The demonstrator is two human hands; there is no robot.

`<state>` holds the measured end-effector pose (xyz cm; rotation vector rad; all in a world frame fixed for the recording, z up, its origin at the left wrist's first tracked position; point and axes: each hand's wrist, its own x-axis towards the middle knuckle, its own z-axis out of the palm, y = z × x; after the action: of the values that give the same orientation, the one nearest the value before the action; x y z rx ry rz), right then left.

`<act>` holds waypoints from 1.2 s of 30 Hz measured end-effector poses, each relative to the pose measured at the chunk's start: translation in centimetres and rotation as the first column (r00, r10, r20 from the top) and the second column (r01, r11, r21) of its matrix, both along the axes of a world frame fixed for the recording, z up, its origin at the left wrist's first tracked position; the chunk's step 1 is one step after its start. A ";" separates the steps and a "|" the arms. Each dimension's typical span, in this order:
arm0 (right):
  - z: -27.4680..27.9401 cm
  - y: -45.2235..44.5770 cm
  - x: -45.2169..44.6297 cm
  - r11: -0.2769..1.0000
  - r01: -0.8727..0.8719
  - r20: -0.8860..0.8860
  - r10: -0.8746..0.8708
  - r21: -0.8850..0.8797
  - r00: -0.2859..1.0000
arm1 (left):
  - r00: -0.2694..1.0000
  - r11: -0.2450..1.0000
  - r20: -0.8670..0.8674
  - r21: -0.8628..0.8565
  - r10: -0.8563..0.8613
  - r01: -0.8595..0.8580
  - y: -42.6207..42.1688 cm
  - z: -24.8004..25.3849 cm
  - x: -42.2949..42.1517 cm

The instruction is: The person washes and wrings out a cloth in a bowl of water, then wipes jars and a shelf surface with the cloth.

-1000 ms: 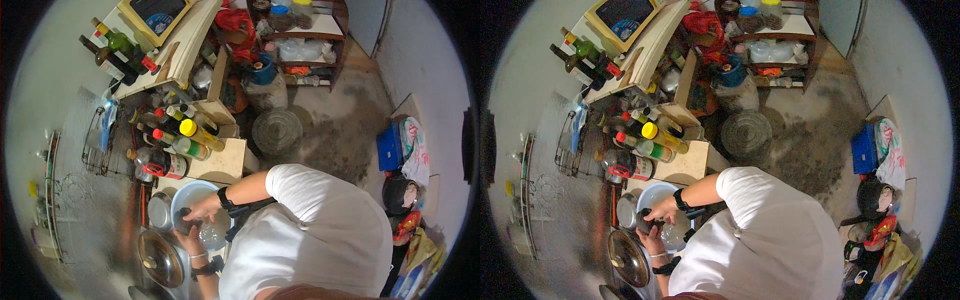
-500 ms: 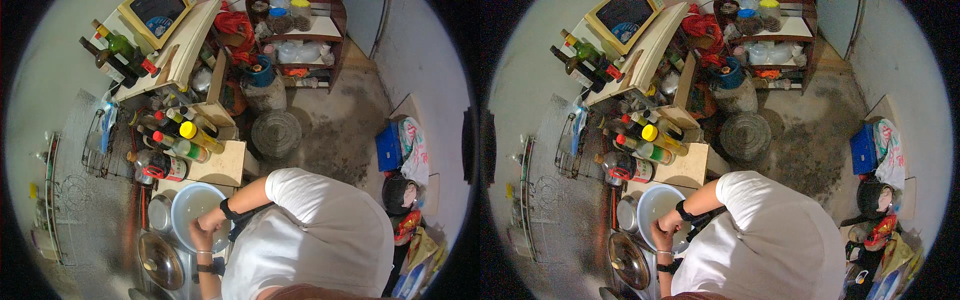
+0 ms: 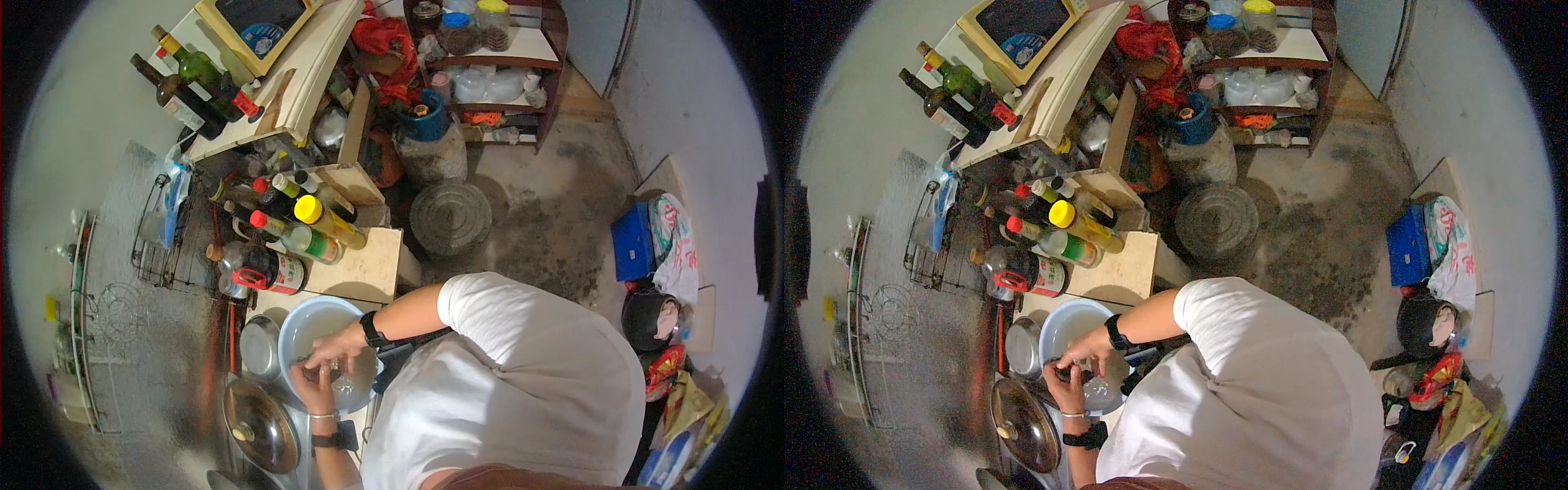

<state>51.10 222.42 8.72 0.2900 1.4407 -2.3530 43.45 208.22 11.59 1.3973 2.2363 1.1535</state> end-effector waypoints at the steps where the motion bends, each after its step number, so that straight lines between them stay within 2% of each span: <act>1: 0.0 0.0 -0.1 1.000 0.000 -0.001 0.000 0.000 1.000 | 0.977 0.999 -0.213 -0.043 -0.010 0.001 0.0 0.5 0.0; 2: 0.0 -0.1 -0.2 0.994 -0.005 0.022 0.007 -0.108 1.000 | 0.981 0.998 -0.185 0.034 -0.052 0.059 -0.2 0.2 -0.2; 4: 0.2 -0.7 -0.5 0.961 -0.056 0.020 0.063 -0.270 0.998 | 0.978 0.996 -0.201 0.069 -0.047 0.062 -0.1 -1.0 -1.0; 5: 0.3 -1.5 -0.5 0.962 -0.053 0.019 0.061 -0.269 0.998 | 0.976 0.993 -0.215 0.101 -0.042 0.065 -0.1 -1.3 -1.3; 7: 1.3 -3.0 0.0 0.960 0.164 0.079 -0.149 -0.226 0.986 | 0.986 0.997 -0.164 0.074 -0.001 0.013 0.0 -1.5 -0.4; 8: 0.2 -2.6 -0.8 0.969 0.089 0.096 -0.068 -0.230 0.993 | 0.985 0.985 -0.143 0.153 0.095 -0.073 0.3 -1.7 0.0; 9: 0.5 -3.0 -0.8 0.969 0.089 0.096 -0.069 -0.231 0.993 | 0.975 0.960 -0.113 0.230 0.191 -0.162 0.5 -2.1 0.0; 11: 1.2 -4.1 -0.9 0.946 0.310 0.064 -0.316 0.095 0.947 | 0.973 0.956 -0.134 0.253 0.188 -0.150 0.3 -3.2 -1.4; 12: 0.9 -4.9 -1.5 0.948 0.305 0.064 -0.311 0.094 0.948 | 0.986 0.986 -0.094 0.107 0.139 -0.129 0.0 -3.1 -1.8; 13: 0.5 -5.8 -2.3 0.861 0.430 0.066 -0.463 0.271 0.884 | 0.994 0.994 -0.046 -0.042 0.096 -0.098 -0.3 -3.3 -2.1; 14: 0.0 -6.4 -2.9 0.728 0.527 0.039 -0.601 0.437 0.798 | 0.992 0.990 -0.062 0.084 0.114 -0.109 0.2 -4.0 -2.0; 15: 0.2 -6.3 -2.8 0.730 0.526 0.040 -0.599 0.436 0.800 | 0.991 0.990 -0.062 0.083 0.116 -0.111 0.2 -5.3 -2.8; 17: 0.8 -5.7 -2.2 0.758 0.429 0.010 -0.498 0.491 0.867 | 0.984 0.977 0.071 0.127 0.162 -0.170 0.0 -7.4 -4.4; 18: 0.7 -5.8 -2.3 0.759 0.426 0.012 -0.496 0.492 0.869 | 0.984 0.977 0.074 0.127 0.164 -0.172 0.2 -6.9 -3.9; 20: 0.2 -6.3 -2.5 0.630 0.471 -0.070 -0.553 0.618 0.830 | 0.972 0.974 0.136 0.099 0.190 -0.204 0.6 -6.0 -3.1; 21: -0.4 -6.4 -2.9 0.632 0.467 -0.068 -0.549 0.619 0.833 | 0.971 0.973 0.138 0.099 0.195 -0.209 0.5 -6.3 -3.3; 23: -1.8 -6.7 -3.6 0.517 0.494 -0.156 -0.564 0.698 0.811 | 0.973 0.978 0.095 0.004 0.209 -0.211 0.4 -7.1 -4.0; 27: -0.6 -5.7 -2.3 0.621 0.437 -0.113 -0.490 0.650 0.865 | 0.973 0.976 0.084 0.006 0.216 -0.217 0.4 -7.0 -3.7; 29: 0.9 -5.3 -1.4 0.703 0.391 -0.050 -0.453 0.593 0.890 | 0.964 0.974 0.149 0.020 0.221 -0.227 0.4 -8.3 -4.8; 33: -1.1 -5.6 -2.4 0.648 0.469 -0.115 -0.510 0.600 0.852 | 0.969 0.974 0.097 -0.026 0.226 -0.224 0.4 -8.1 -4.9; 35: -1.2 -5.3 -2.6 0.692 0.360 -0.068 -0.412 0.626 0.909 | 0.977 0.977 0.026 -0.038 0.212 -0.211 0.7 -6.2 -3.6; 36: -1.2 -5.4 -2.5 0.692 0.360 -0.067 -0.412 0.626 0.909 | 0.977 0.977 0.027 -0.038 0.212 -0.211 0.8 -5.8 -3.3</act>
<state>48.58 217.02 7.51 0.9395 2.2841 -2.0103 40.19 209.03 5.82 1.1416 2.4170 1.1848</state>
